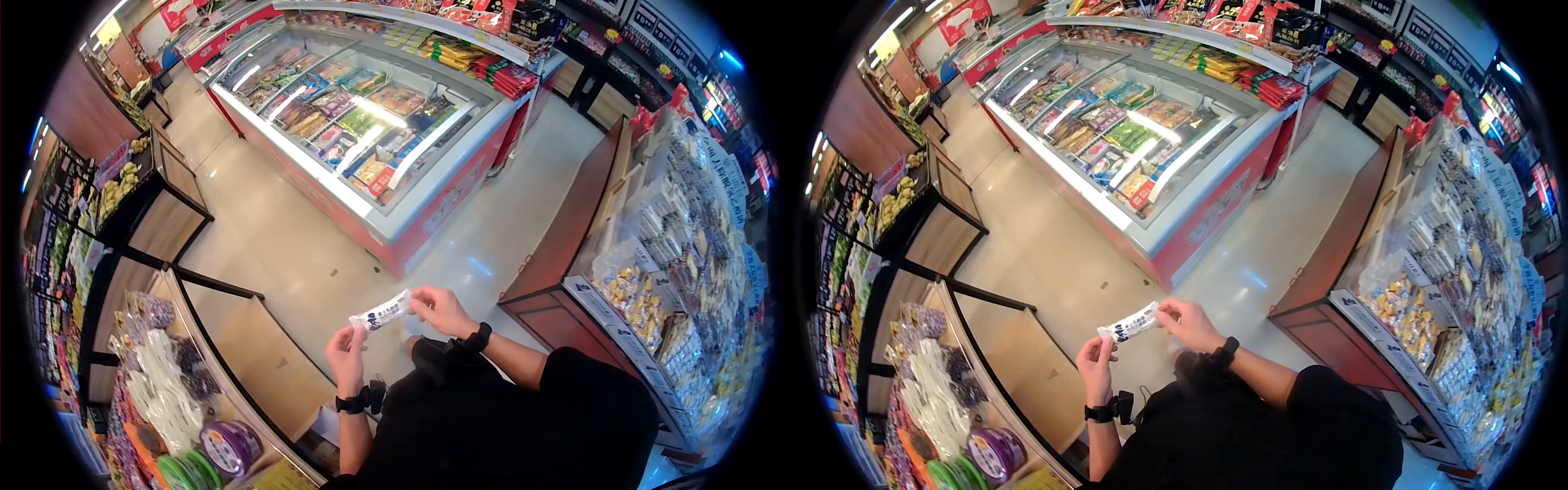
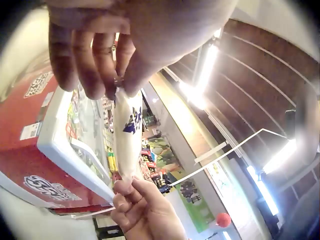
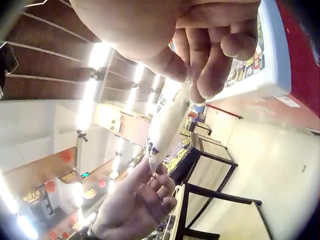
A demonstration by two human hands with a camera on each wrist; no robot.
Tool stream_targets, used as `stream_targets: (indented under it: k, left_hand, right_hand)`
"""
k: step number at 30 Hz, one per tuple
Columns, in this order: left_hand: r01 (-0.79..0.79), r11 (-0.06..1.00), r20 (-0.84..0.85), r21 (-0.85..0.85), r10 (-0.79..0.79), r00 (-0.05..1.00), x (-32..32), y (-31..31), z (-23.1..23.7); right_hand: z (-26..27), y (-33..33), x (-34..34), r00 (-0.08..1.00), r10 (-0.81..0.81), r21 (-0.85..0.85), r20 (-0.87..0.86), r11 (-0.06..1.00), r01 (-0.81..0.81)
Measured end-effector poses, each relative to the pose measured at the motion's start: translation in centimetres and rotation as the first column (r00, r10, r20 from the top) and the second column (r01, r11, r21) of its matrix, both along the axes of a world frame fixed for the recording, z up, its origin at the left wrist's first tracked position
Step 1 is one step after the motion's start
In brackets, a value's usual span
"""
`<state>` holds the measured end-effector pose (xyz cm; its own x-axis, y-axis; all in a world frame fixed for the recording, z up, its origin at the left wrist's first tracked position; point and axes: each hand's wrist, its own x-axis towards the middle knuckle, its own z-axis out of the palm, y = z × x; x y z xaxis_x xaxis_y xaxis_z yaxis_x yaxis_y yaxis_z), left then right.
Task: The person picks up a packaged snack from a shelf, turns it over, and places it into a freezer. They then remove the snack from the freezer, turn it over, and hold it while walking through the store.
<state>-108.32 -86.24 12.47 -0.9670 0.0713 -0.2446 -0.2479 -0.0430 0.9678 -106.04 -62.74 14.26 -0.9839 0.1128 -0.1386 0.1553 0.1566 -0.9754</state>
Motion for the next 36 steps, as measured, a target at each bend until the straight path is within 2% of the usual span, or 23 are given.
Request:
stream_targets:
  k: [4, 9, 13, 16, 18, 20, 23, 26, 29, 30, 31, 33, 36]
  left_hand:
    - [0.025, 0.999, -0.017, -0.048, -0.025, 1.000, -7.5, 0.3, 0.3]
    - [0.094, 0.982, -0.033, -0.165, -0.101, 0.994, -17.7, 1.0, -0.1]
    - [0.233, 0.962, 0.034, -0.142, -0.230, 0.973, -24.5, 3.0, -0.2]
    - [0.347, 0.915, 0.039, -0.206, -0.347, 0.937, -29.4, 4.7, -1.7]
    - [0.435, 0.868, 0.038, -0.241, -0.440, 0.897, -33.1, 6.2, -2.7]
    - [0.503, 0.821, 0.033, -0.270, -0.515, 0.857, -37.1, 7.6, -4.1]
    - [0.559, 0.789, 0.045, -0.256, -0.568, 0.822, -43.0, 10.1, -5.2]
    - [0.610, 0.750, 0.040, -0.258, -0.622, 0.782, -49.9, 12.3, -6.5]
    - [0.675, 0.692, 0.058, -0.258, -0.686, 0.726, -55.8, 14.1, -8.3]
    - [0.709, 0.660, 0.023, -0.249, -0.728, 0.685, -59.2, 14.5, -10.6]
    - [0.750, 0.623, 0.019, -0.222, -0.767, 0.642, -61.2, 14.9, -12.1]
    - [0.783, 0.547, 0.012, -0.296, -0.817, 0.576, -64.1, 16.1, -13.1]
    - [0.712, 0.485, -0.055, -0.508, -0.843, 0.535, -67.0, 17.7, -14.9]
  right_hand:
    - [-0.3, 0.1, -6.8, 0.999, -0.040, -0.112, -0.024, 0.993, 0.037]
    - [-1.6, 1.6, -15.0, 0.996, -0.065, -0.072, -0.058, 0.996, 0.061]
    - [-2.8, 2.4, -18.2, 0.984, -0.177, -0.107, -0.035, 0.979, 0.172]
    - [-3.1, 3.5, -20.2, 0.964, -0.255, 0.099, -0.072, 0.960, 0.261]
    - [-4.2, 3.9, -22.0, 0.944, -0.328, 0.079, -0.033, 0.941, 0.330]
    - [-5.3, 4.0, -24.0, 0.907, -0.421, 0.065, 0.014, 0.906, 0.419]
    - [-7.0, 3.9, -28.6, 0.818, -0.575, 0.027, -0.034, 0.817, 0.576]
    - [-8.7, 4.2, -34.2, 0.753, -0.657, 0.126, 0.045, 0.751, 0.648]
    - [-9.5, 4.1, -39.2, 0.636, -0.767, -0.084, 0.087, 0.630, 0.772]
    - [-12.6, 4.3, -41.5, 0.633, -0.754, -0.127, 0.175, 0.620, 0.774]
    - [-13.6, 4.6, -43.0, 0.615, -0.775, -0.047, 0.144, 0.615, 0.787]
    - [-15.0, 4.2, -45.4, 0.580, -0.810, 0.092, 0.088, 0.586, 0.805]
    - [-16.9, 3.9, -47.5, 0.503, -0.851, 0.130, 0.155, 0.522, 0.843]
